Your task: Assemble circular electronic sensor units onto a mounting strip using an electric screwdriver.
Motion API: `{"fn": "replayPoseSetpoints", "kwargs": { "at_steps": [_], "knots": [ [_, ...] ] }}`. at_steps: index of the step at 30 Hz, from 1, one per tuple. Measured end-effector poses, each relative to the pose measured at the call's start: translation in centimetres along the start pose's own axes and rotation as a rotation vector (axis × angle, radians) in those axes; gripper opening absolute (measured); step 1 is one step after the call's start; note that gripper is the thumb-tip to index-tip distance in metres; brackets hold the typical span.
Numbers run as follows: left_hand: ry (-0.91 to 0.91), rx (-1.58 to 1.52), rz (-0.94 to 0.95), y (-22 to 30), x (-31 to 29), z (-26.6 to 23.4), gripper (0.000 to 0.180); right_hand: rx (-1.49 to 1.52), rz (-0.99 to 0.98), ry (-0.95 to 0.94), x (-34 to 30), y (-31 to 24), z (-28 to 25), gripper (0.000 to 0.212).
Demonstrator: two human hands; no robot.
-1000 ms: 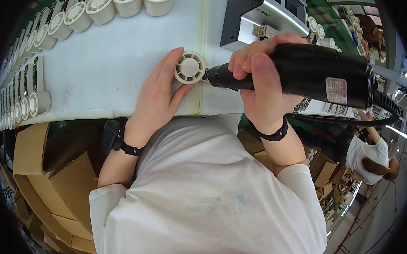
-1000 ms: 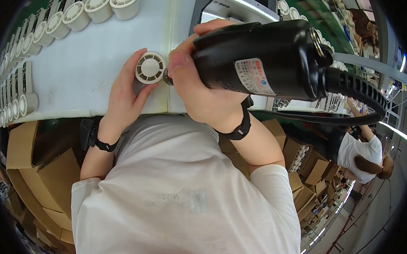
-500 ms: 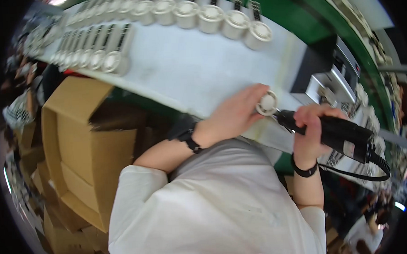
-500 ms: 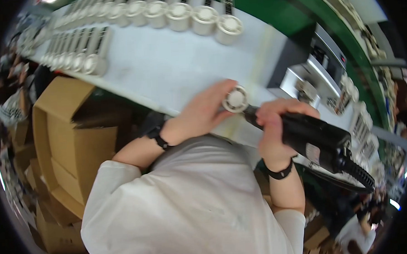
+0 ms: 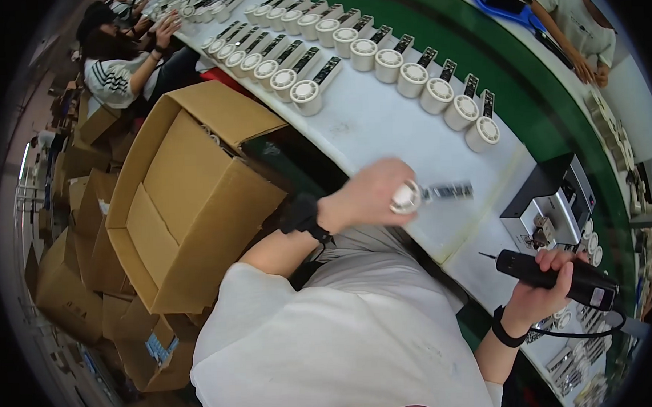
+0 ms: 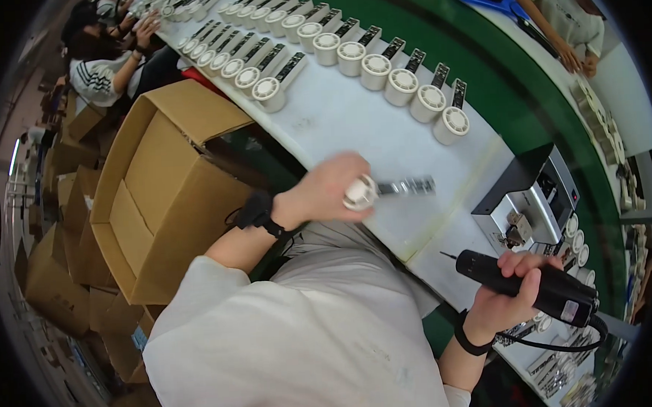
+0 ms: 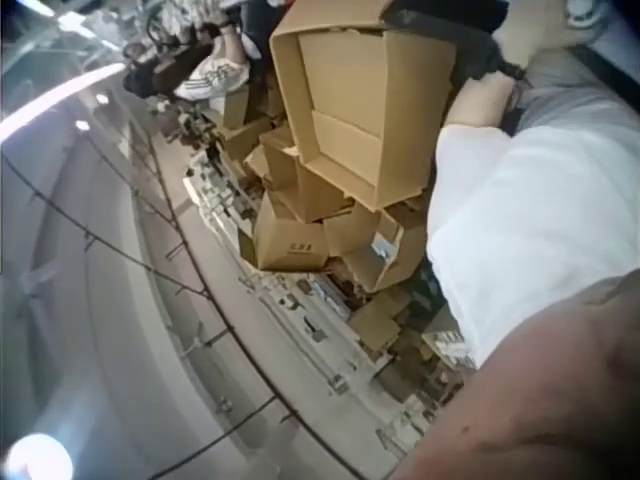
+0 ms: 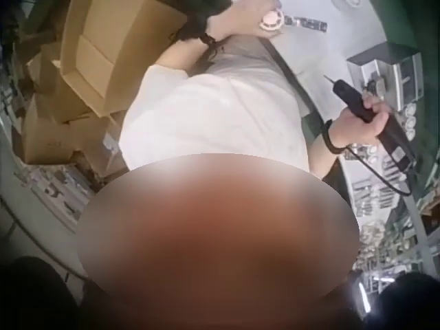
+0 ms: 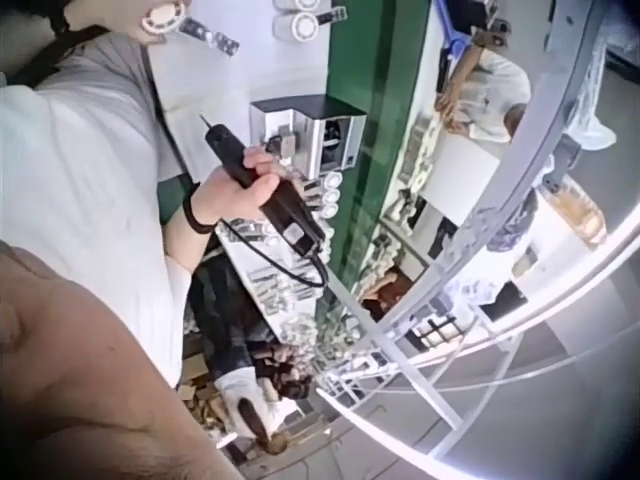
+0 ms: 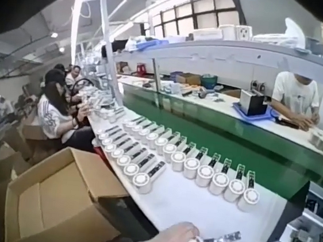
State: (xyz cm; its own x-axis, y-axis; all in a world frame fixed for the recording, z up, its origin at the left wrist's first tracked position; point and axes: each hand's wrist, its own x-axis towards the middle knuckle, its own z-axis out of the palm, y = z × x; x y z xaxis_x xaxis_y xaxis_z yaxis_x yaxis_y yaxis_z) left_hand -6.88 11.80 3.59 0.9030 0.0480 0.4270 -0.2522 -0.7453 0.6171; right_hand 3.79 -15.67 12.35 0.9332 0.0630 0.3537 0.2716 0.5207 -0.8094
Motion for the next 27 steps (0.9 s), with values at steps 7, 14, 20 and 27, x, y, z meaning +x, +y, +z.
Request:
{"fn": "replayPoseSetpoints", "kwargs": {
  "at_steps": [7, 14, 20, 27],
  "knots": [
    [0.495, 0.601, -0.135, -6.0, -0.4, -3.1, 0.043, -0.013, 0.137, 0.007, -0.4, 0.1, -0.1, 0.029],
    [0.576, 0.883, -0.252, -8.6, 1.5, -4.0, 0.040, -0.035, 0.135, 0.126, -1.6, -0.8, -1.2, 0.029],
    [0.492, 0.990, -0.221, -10.5, 1.0, -5.9, 0.044, 0.005, 0.302, 0.271, -2.4, -1.2, -0.5, 0.034],
    [0.431, 0.960, -0.064, -6.1, 4.4, -2.4, 0.051, -0.088, 0.228, 0.111, -4.1, -2.6, -4.1, 0.034]
  ]
}}
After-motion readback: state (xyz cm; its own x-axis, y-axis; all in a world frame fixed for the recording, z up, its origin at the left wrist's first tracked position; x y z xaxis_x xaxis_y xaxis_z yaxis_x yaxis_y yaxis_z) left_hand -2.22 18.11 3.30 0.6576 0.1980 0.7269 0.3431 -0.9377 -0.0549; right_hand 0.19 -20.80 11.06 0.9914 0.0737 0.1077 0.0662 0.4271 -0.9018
